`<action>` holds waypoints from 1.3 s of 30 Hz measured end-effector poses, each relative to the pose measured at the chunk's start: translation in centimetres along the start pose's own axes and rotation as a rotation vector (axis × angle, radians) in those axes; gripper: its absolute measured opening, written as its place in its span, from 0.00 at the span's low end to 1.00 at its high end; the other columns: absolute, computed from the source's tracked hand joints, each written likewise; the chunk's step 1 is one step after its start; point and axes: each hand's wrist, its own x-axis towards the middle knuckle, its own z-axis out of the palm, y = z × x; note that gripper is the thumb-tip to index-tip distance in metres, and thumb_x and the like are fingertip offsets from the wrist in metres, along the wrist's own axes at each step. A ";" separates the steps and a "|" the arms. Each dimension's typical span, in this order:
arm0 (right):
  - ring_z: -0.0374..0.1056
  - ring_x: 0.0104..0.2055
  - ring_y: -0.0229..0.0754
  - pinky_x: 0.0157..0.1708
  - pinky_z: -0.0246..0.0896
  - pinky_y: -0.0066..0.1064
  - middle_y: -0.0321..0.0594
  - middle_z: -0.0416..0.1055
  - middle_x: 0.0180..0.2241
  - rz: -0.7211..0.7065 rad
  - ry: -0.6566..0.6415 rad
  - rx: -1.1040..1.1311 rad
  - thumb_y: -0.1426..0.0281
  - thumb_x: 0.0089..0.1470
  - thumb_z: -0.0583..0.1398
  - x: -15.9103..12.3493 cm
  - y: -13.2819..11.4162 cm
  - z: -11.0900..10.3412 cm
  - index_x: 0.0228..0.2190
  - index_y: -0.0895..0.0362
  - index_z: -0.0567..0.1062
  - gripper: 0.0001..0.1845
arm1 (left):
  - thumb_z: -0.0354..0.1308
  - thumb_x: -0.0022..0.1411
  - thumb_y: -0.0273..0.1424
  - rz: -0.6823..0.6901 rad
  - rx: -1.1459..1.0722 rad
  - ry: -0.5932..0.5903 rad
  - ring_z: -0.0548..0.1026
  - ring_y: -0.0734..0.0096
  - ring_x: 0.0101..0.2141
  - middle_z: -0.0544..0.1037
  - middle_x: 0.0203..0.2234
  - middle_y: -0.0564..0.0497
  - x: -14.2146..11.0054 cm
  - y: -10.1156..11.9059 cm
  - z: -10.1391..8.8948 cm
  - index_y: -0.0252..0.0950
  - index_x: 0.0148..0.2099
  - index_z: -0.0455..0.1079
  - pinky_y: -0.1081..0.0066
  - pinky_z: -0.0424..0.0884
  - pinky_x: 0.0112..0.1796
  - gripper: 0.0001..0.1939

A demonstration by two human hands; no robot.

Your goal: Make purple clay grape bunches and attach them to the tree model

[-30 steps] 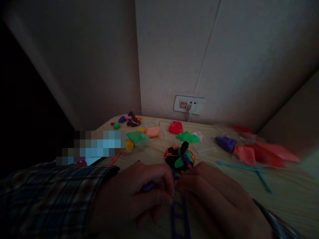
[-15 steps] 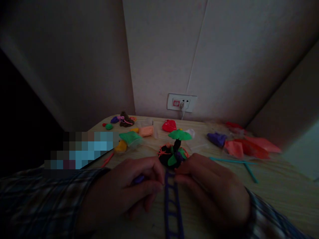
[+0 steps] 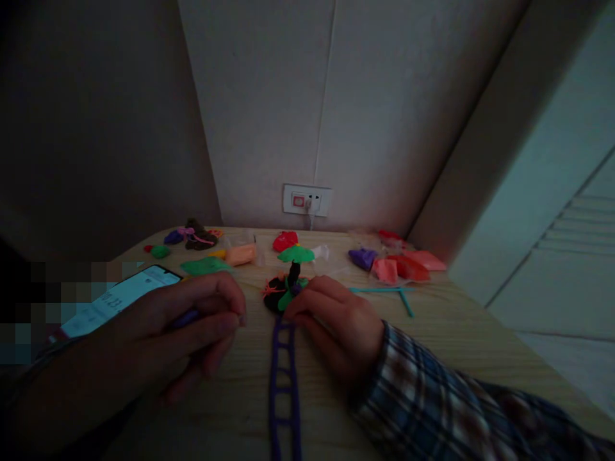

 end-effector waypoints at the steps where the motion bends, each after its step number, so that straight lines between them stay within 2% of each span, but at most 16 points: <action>1: 0.74 0.35 0.42 0.35 0.71 0.31 0.41 0.76 0.33 0.008 -0.011 -0.010 0.70 0.68 0.59 0.0 0.0 0.0 0.36 0.54 0.80 0.09 | 0.57 0.58 0.37 0.007 0.003 0.023 0.60 0.85 0.11 0.69 0.15 0.64 0.1 0.0 -0.2 0.38 0.30 0.64 0.87 0.58 0.12 0.09; 4: 0.74 0.36 0.44 0.37 0.73 0.34 0.42 0.76 0.35 0.030 -0.044 -0.020 0.64 0.65 0.63 0.0 -0.1 0.5 0.38 0.52 0.81 0.07 | 0.59 0.55 0.37 -0.027 0.008 0.070 0.62 0.84 0.11 0.70 0.14 0.64 0.6 -0.2 -0.7 0.38 0.31 0.65 0.87 0.60 0.11 0.08; 7: 0.73 0.37 0.45 0.38 0.73 0.36 0.43 0.75 0.36 0.028 -0.068 -0.004 0.62 0.64 0.64 0.0 -0.4 1.0 0.39 0.52 0.82 0.08 | 0.60 0.53 0.36 -0.046 0.017 0.073 0.62 0.84 0.11 0.70 0.14 0.64 0.8 -0.5 -0.9 0.38 0.30 0.66 0.88 0.60 0.11 0.08; 11: 0.72 0.37 0.43 0.38 0.73 0.35 0.42 0.74 0.36 0.000 -0.073 0.016 0.67 0.65 0.63 0.4 -0.4 0.9 0.38 0.52 0.82 0.06 | 0.60 0.53 0.36 -0.049 0.032 0.056 0.62 0.84 0.11 0.71 0.14 0.63 0.7 -0.5 -0.7 0.38 0.28 0.66 0.87 0.60 0.11 0.08; 17: 0.70 0.35 0.39 0.34 0.70 0.28 0.42 0.71 0.33 -0.128 -0.048 0.084 0.78 0.65 0.56 1.1 0.1 0.7 0.35 0.60 0.83 0.14 | 0.61 0.53 0.35 -0.059 0.032 0.073 0.63 0.84 0.10 0.72 0.14 0.64 0.6 -0.7 -0.7 0.38 0.30 0.67 0.88 0.60 0.11 0.07; 28: 0.66 0.31 0.37 0.31 0.64 0.27 0.39 0.67 0.30 -0.130 -0.066 0.136 0.80 0.63 0.58 1.3 0.3 1.4 0.33 0.62 0.85 0.15 | 0.60 0.54 0.38 -0.062 0.113 0.081 0.62 0.84 0.11 0.70 0.14 0.64 0.8 -0.9 -0.6 0.39 0.31 0.67 0.87 0.61 0.12 0.09; 34: 0.63 0.30 0.36 0.27 0.60 0.26 0.36 0.66 0.30 -0.105 -0.069 0.133 0.78 0.64 0.60 1.3 0.4 1.9 0.34 0.59 0.85 0.13 | 0.60 0.53 0.40 -0.073 0.182 0.066 0.63 0.82 0.11 0.70 0.14 0.63 1.2 -1.1 -0.5 0.39 0.32 0.68 0.86 0.61 0.11 0.11; 36: 0.65 0.31 0.37 0.29 0.62 0.26 0.37 0.68 0.30 -0.093 -0.075 0.131 0.79 0.64 0.59 1.4 0.4 1.8 0.35 0.59 0.84 0.12 | 0.60 0.54 0.39 -0.069 0.202 0.063 0.63 0.83 0.11 0.69 0.13 0.64 1.2 -1.1 -0.6 0.38 0.33 0.68 0.87 0.61 0.12 0.10; 39: 0.71 0.37 0.41 0.37 0.69 0.30 0.44 0.74 0.36 -0.074 -0.073 0.136 0.82 0.60 0.59 1.4 0.3 1.5 0.39 0.63 0.81 0.10 | 0.61 0.55 0.38 -0.070 0.204 0.066 0.63 0.83 0.12 0.70 0.14 0.63 1.0 -1.0 -0.7 0.38 0.32 0.67 0.87 0.62 0.13 0.10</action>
